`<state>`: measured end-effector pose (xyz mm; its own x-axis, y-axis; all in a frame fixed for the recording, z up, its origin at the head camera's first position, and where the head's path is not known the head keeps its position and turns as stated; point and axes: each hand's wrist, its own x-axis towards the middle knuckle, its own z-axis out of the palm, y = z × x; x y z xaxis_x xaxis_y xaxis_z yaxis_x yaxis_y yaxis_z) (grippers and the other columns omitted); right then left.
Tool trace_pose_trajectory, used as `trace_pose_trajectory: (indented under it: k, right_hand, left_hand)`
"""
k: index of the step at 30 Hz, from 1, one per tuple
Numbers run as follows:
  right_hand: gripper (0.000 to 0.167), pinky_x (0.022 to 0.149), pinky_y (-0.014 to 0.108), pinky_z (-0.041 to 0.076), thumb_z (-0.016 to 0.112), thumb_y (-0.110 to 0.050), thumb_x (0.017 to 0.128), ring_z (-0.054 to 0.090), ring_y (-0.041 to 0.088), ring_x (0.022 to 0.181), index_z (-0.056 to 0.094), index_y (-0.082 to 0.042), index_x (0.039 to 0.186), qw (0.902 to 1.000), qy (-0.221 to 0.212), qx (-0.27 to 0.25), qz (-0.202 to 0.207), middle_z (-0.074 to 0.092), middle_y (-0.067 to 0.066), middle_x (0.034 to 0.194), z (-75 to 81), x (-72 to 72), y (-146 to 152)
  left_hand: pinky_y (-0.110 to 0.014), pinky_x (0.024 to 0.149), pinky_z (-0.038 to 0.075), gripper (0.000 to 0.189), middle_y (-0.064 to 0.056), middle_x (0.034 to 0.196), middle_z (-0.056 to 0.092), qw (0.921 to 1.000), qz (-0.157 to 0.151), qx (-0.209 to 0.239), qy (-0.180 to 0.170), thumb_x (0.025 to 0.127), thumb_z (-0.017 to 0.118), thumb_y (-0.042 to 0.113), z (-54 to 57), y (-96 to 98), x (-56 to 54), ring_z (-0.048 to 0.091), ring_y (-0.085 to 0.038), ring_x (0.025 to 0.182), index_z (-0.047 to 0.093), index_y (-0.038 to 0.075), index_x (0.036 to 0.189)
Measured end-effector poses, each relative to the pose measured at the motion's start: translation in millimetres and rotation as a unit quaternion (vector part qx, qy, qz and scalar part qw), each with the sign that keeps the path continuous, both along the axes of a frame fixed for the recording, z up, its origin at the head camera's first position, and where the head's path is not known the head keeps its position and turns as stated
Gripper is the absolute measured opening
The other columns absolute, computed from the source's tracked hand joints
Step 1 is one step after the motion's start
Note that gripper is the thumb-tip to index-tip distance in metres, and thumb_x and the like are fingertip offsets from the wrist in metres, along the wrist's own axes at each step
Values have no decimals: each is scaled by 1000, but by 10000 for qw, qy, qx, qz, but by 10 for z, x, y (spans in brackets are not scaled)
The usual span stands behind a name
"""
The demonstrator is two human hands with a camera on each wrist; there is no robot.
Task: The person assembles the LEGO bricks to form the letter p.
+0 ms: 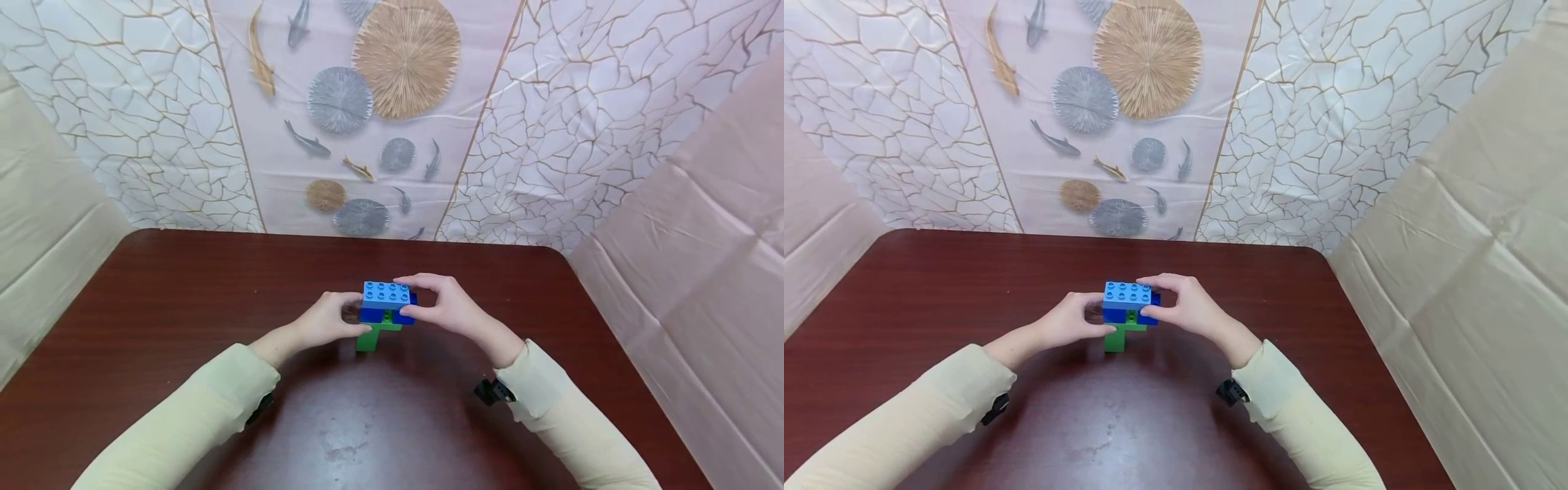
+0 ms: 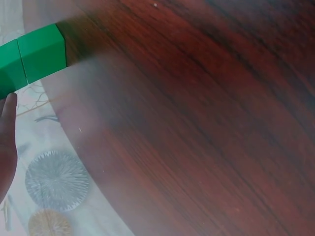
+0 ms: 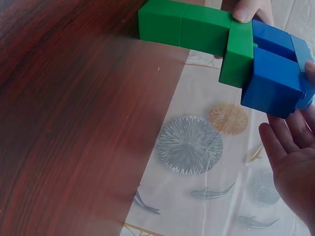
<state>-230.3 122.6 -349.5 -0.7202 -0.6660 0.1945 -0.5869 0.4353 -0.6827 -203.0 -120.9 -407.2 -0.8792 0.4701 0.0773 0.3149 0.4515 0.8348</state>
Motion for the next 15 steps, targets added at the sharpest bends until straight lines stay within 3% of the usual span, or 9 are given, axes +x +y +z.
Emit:
trace_pose_trajectory:
  k: [7,15]
  right_hand:
    - [51,98,49,45,73,-16,81,58,26,113,56,-8,129,9999,84,111,22,61,11,126,-5,23,56]
    - [52,97,49,45,74,-16,80,60,25,109,56,-10,128,9999,25,65,-129,64,11,121,-11,11,26]
  left_hand:
    - [-32,85,54,51,-11,113,66,9998,-89,-130,125,81,72,18,15,28,16,65,-20,101,52,3,127]
    - [-31,85,53,40,-9,105,67,9970,-72,-693,343,83,70,17,-97,-4,67,64,-18,96,57,2,118]
